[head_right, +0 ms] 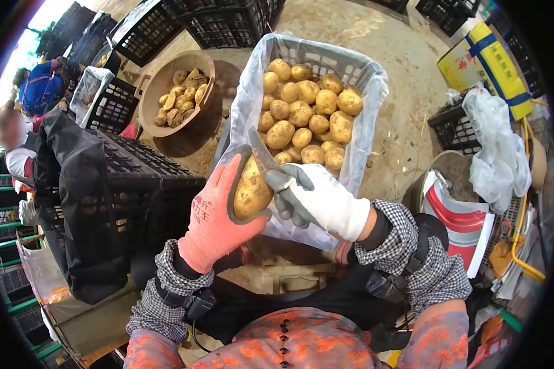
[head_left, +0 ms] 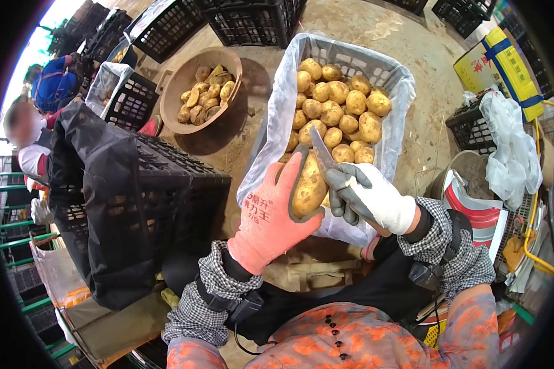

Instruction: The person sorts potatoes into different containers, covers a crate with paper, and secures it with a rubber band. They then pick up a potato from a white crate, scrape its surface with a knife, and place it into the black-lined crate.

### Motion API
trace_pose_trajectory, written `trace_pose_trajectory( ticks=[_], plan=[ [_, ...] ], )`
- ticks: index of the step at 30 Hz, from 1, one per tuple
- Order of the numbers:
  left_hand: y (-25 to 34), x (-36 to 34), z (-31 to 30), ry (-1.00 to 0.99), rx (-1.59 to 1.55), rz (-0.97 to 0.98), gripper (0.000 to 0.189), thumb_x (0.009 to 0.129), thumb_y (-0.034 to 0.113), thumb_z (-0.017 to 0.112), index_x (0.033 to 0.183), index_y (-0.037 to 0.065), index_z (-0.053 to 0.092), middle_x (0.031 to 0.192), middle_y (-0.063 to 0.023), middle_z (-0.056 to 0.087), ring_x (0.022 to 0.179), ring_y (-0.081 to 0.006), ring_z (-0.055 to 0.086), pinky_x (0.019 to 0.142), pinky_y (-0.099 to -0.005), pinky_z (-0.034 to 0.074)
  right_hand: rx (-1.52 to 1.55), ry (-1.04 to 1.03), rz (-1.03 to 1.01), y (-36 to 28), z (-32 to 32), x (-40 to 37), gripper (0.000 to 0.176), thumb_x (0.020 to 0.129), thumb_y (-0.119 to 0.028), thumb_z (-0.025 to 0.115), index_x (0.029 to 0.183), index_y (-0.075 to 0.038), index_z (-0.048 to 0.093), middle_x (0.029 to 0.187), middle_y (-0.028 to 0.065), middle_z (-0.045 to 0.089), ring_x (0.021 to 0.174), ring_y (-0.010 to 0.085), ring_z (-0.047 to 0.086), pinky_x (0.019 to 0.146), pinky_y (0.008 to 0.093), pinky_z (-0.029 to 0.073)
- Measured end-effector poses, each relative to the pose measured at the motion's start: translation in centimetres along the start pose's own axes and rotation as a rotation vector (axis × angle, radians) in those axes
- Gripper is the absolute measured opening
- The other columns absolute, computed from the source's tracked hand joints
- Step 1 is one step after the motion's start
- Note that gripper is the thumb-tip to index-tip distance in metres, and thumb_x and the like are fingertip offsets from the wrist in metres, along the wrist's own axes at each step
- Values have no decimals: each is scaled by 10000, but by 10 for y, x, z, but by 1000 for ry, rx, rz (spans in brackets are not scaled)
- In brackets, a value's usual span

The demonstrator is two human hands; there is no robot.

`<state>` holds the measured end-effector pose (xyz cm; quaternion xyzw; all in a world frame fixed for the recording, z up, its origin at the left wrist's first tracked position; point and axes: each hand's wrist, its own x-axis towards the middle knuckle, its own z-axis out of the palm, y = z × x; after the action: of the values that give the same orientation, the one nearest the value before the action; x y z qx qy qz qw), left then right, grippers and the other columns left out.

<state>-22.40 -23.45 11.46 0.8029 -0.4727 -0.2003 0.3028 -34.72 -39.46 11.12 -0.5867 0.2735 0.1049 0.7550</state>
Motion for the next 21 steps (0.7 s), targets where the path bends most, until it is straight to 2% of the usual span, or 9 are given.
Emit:
trace_pose_trajectory(
  ticks=[5,9,11,12,14,16,18,19,21],
  plan=[
    [-1,0,-1,-66,169,-12,851,609,225,788,1340,-16,424,1124,-192,557,1045,-371,576,885,-410,483,-263,-111,-78,1,-7,6,491,955,-500,490,786,-46,568,615,-1,547,478,71,484,450,236,387],
    [-9,1,1,-19,-21,1,843,628,260,773,1349,2,417,1127,-188,548,1019,-368,581,861,-419,485,-180,-57,-24,-1,-6,6,423,953,-440,512,808,-48,582,618,32,569,505,140,536,495,288,431],
    [-13,0,2,10,-56,32,840,650,297,756,1364,29,405,1102,-182,538,985,-368,586,824,-439,492,-461,-32,-247,0,-6,7,343,932,-373,536,825,-52,590,639,85,590,578,233,584,571,341,465],
    [-14,-1,3,-26,-52,6,854,646,281,759,1372,19,395,1122,-185,540,1004,-365,586,844,-432,488,-462,-35,-247,4,-7,9,343,932,-373,536,825,-52,590,639,85,590,578,233,584,571,341,465],
    [-18,-2,7,-65,-48,-18,867,642,264,762,1380,10,385,1142,-188,541,1022,-363,585,864,-425,485,-874,31,-536,13,-12,14,285,909,-324,546,833,-54,596,679,124,600,657,300,597,639,376,476],
    [-22,-3,10,-27,-267,12,888,644,227,778,1395,-2,364,1212,-168,551,1085,-305,587,922,-386,476,-761,-15,-480,5,-11,9,293,901,-322,561,801,-48,595,673,101,601,592,245,590,576,344,469],
    [-18,-2,-1,19,-806,-188,892,658,198,788,1409,-1,349,1272,-142,539,1140,-242,562,976,-359,453,25,8,-45,-7,-8,0,310,912,-310,552,771,-35,587,664,79,588,541,174,562,512,299,449],
    [-21,0,-18,96,-931,-147,884,674,199,786,1417,11,347,1291,-125,523,1149,-221,546,987,-344,449,-1,44,-273,-8,-10,0,367,940,-326,511,745,-21,570,653,66,571,505,119,521,465,262,420],
    [-47,-5,-46,471,-1135,-11,837,731,309,763,1415,44,360,1300,-138,523,1114,-243,575,932,-370,490,161,163,-258,-22,-17,-9,423,966,-363,471,743,-13,553,640,77,564,478,131,498,460,264,416]
  ],
)
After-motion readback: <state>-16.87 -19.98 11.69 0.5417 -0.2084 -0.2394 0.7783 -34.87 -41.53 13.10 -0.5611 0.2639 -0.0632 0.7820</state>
